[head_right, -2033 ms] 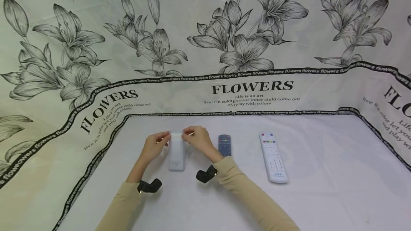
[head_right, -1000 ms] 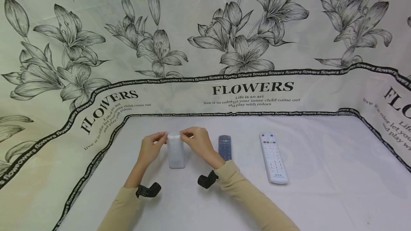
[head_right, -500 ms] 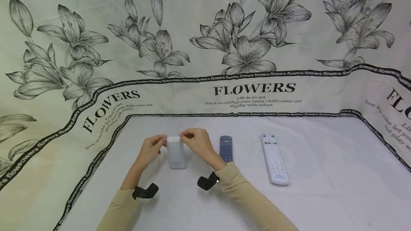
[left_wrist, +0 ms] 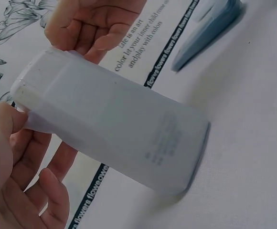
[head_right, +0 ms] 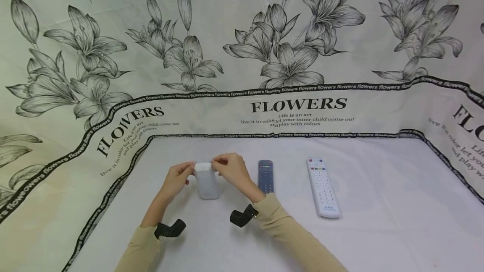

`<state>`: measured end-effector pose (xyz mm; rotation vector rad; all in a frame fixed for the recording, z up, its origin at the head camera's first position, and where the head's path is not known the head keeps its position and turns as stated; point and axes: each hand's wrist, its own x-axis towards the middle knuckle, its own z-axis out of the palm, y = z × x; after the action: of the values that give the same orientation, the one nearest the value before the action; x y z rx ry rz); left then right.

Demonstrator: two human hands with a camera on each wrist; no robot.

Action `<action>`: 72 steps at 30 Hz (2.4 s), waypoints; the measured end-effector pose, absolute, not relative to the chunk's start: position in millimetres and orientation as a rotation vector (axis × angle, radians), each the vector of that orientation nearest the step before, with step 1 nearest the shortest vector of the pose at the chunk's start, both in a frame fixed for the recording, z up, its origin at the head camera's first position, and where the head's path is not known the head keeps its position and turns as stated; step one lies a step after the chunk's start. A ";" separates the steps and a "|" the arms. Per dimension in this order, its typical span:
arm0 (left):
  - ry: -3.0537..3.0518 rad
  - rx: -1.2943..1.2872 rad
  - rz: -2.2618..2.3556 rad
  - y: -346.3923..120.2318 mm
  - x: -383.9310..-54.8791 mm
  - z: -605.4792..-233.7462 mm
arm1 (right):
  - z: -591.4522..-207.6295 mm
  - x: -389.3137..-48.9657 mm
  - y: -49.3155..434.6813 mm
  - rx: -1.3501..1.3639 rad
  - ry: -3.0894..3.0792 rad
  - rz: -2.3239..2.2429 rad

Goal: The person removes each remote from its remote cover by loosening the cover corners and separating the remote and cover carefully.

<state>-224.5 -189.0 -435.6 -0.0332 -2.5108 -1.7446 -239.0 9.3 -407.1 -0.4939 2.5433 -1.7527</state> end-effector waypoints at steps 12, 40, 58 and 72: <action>-2.408 0.074 -1.883 -184.2 -223.7 -446.9 | -418.3 -238.4 12.0 -0.437 2.382 -1.855; -2.073 0.112 -2.037 -166.8 -216.5 -446.8 | -421.1 -233.7 12.1 -0.347 2.475 -1.913; -2.010 0.214 -2.151 -166.6 -219.2 -446.4 | -398.5 -223.5 13.2 -0.357 2.414 -1.903; -1.989 0.285 -2.181 -165.2 -218.0 -445.2 | -428.4 -244.2 14.0 -0.340 2.362 -1.941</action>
<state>-218.0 -165.2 -445.2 0.2851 -1.9895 -2.1807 -244.2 14.0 -428.4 -0.3395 2.3623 -1.9414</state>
